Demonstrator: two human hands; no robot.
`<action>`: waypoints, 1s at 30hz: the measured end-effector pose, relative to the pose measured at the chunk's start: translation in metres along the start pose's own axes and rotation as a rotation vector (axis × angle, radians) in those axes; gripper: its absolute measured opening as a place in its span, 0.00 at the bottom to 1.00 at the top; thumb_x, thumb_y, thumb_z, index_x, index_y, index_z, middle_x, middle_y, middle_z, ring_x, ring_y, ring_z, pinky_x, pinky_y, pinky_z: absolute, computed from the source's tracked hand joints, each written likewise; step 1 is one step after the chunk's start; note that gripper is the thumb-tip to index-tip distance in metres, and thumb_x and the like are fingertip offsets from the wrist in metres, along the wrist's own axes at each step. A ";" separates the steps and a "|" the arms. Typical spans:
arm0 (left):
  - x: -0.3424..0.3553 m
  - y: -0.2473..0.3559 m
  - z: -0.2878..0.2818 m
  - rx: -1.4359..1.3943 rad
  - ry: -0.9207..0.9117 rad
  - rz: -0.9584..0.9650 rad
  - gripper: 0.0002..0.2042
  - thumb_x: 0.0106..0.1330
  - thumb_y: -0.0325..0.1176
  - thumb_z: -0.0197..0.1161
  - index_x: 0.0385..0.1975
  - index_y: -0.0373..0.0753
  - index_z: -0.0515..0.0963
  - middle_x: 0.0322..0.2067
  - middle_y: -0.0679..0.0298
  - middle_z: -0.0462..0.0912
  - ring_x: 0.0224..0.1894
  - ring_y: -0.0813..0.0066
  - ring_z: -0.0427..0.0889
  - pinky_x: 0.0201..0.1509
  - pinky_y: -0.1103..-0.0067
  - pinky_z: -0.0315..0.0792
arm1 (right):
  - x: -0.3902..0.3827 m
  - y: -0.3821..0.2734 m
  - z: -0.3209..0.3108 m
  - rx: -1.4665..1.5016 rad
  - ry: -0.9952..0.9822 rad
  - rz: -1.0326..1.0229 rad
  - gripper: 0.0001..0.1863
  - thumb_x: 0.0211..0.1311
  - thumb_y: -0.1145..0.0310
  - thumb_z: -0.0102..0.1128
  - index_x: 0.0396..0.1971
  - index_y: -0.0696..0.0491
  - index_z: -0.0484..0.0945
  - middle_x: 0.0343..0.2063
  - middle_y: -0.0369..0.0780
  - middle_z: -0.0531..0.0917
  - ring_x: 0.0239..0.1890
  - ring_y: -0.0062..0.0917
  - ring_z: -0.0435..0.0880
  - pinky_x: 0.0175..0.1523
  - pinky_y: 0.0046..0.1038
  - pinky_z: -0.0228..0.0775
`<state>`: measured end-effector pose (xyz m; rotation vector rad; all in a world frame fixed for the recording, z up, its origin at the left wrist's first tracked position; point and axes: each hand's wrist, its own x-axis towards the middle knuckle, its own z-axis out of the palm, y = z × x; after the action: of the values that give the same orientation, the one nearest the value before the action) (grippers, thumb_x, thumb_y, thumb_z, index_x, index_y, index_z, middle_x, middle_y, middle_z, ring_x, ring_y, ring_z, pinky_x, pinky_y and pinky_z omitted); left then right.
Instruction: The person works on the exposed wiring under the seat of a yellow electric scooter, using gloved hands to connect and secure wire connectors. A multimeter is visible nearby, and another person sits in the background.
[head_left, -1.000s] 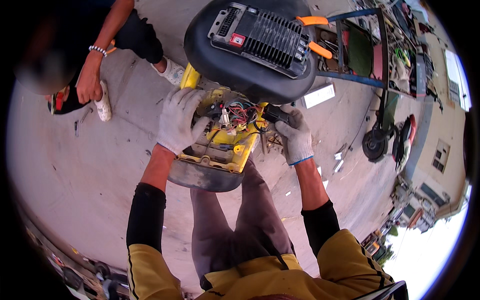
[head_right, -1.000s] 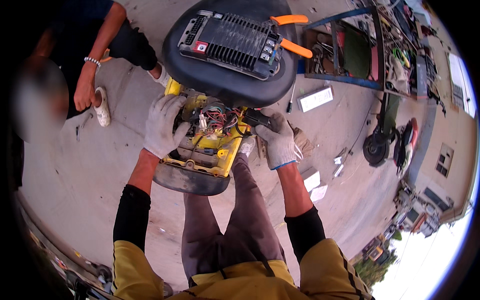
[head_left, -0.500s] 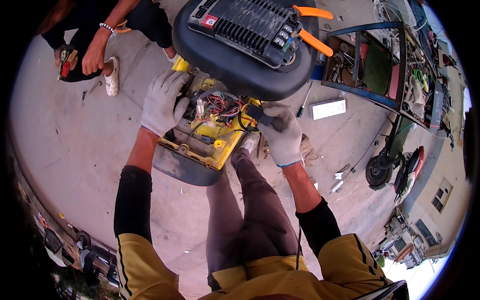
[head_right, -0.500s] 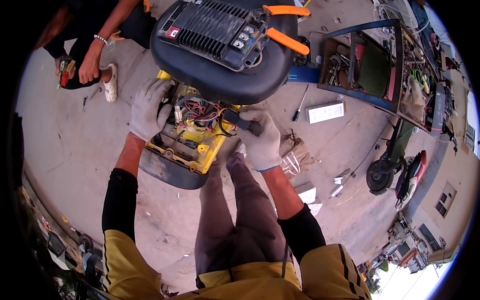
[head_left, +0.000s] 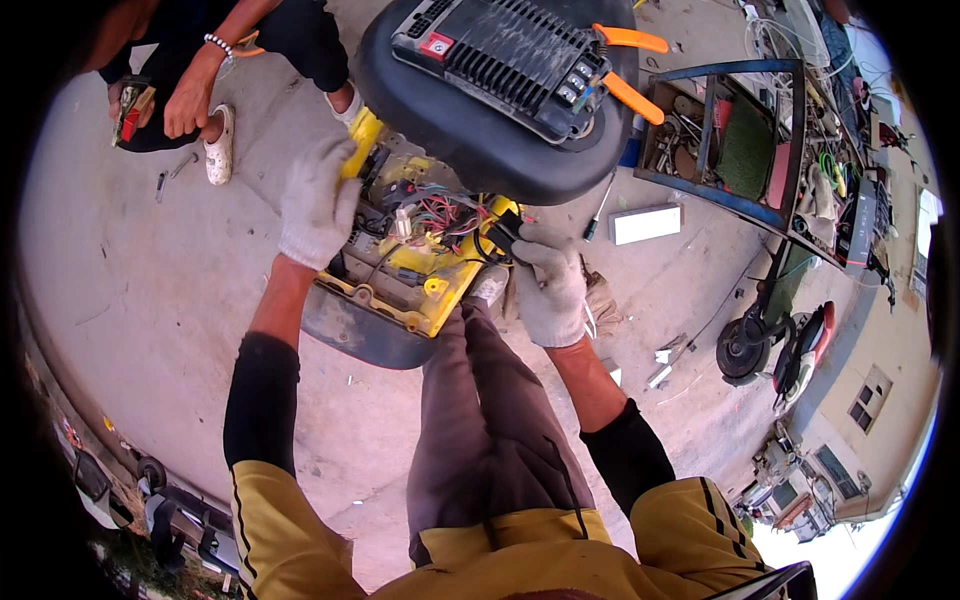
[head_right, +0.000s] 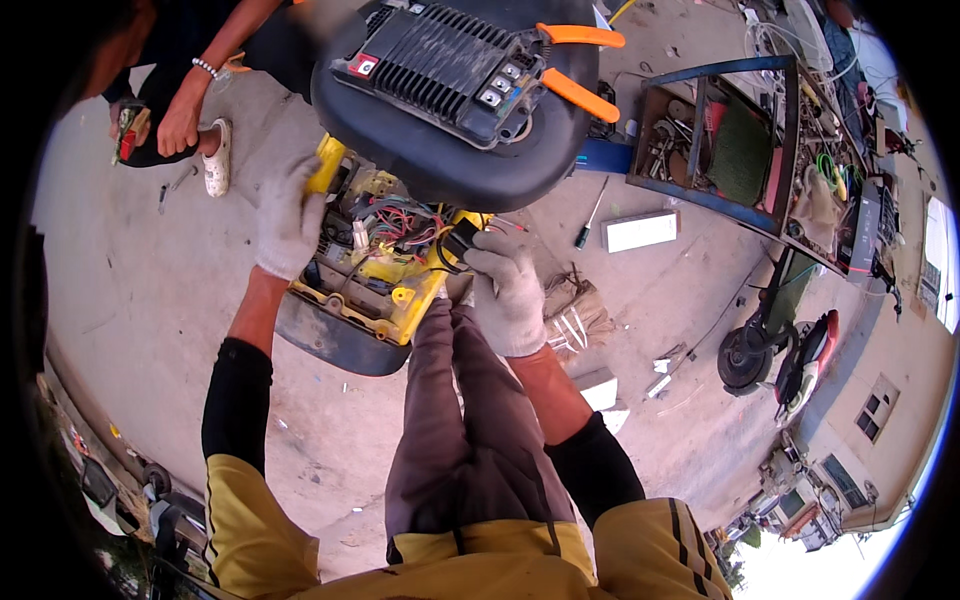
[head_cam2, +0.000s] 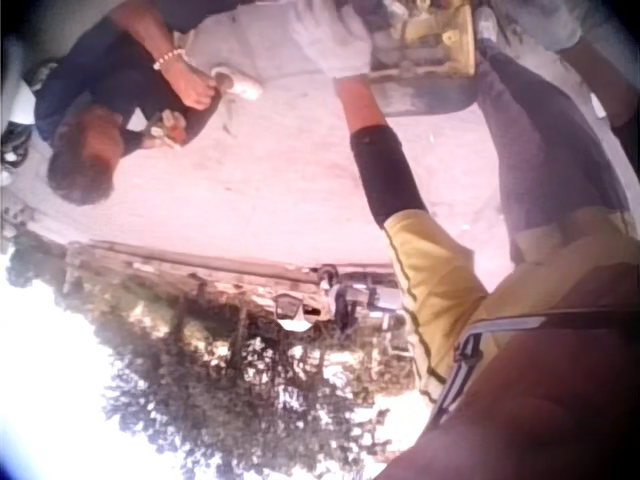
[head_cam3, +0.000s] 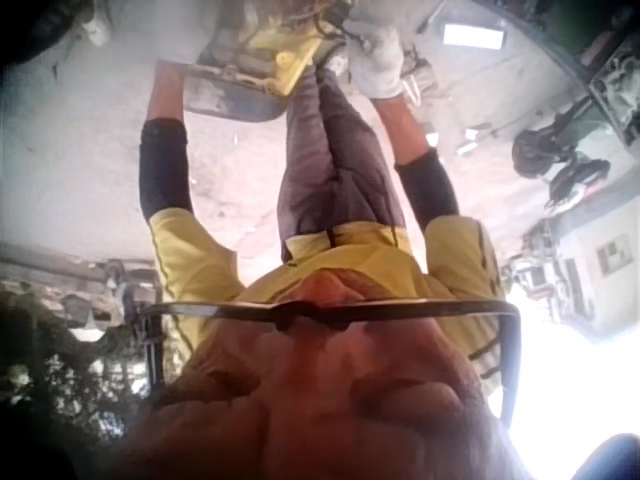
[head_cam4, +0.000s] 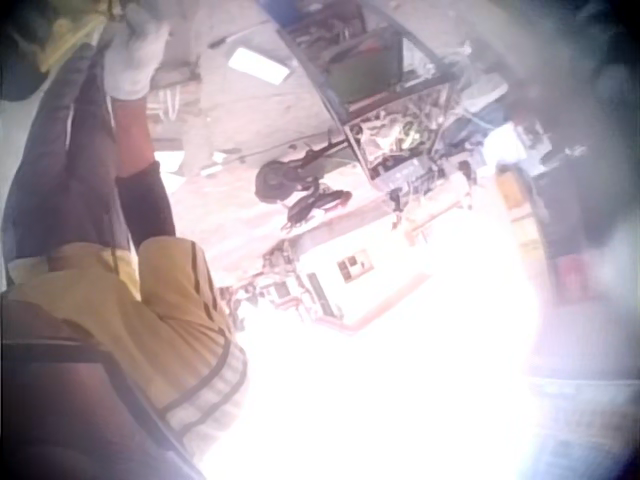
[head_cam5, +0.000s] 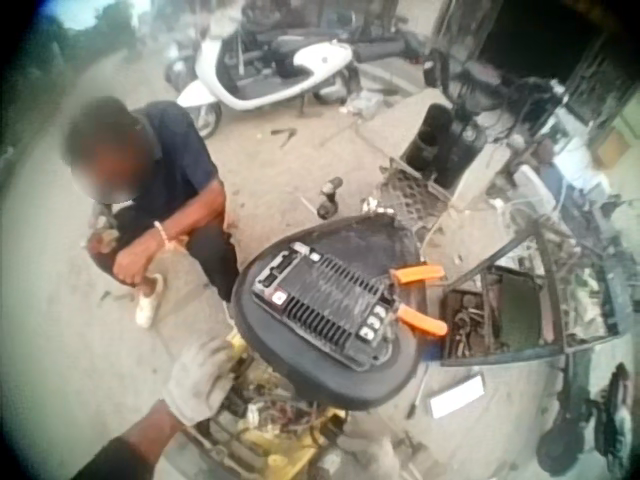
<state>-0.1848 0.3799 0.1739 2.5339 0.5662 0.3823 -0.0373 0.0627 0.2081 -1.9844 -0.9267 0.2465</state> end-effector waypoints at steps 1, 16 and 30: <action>-0.005 0.004 0.001 -0.024 0.038 -0.080 0.23 0.72 0.24 0.63 0.67 0.34 0.75 0.67 0.48 0.78 0.67 0.46 0.77 0.73 0.60 0.69 | 0.000 -0.002 0.001 0.000 0.006 -0.015 0.22 0.57 0.92 0.66 0.48 0.51 0.83 0.54 0.43 0.85 0.59 0.43 0.86 0.62 0.38 0.80; -0.053 0.220 0.052 -1.766 0.121 -1.204 0.25 0.84 0.46 0.60 0.69 0.33 0.72 0.57 0.58 0.83 0.57 0.68 0.85 0.62 0.69 0.79 | 0.014 -0.004 -0.007 -0.167 -0.218 -0.270 0.22 0.45 0.78 0.70 0.45 0.50 0.86 0.50 0.39 0.83 0.57 0.43 0.84 0.58 0.44 0.80; -0.049 0.226 0.098 -2.038 0.317 -1.168 0.30 0.80 0.57 0.65 0.66 0.35 0.76 0.57 0.56 0.87 0.61 0.63 0.86 0.65 0.65 0.78 | 0.011 0.019 -0.048 0.107 -0.259 0.093 0.25 0.61 0.82 0.72 0.59 0.53 0.81 0.55 0.46 0.84 0.56 0.43 0.87 0.58 0.41 0.83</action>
<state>-0.1198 0.1394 0.2056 0.0727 0.8843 0.4547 0.0041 0.0334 0.2227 -1.9281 -0.9622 0.6051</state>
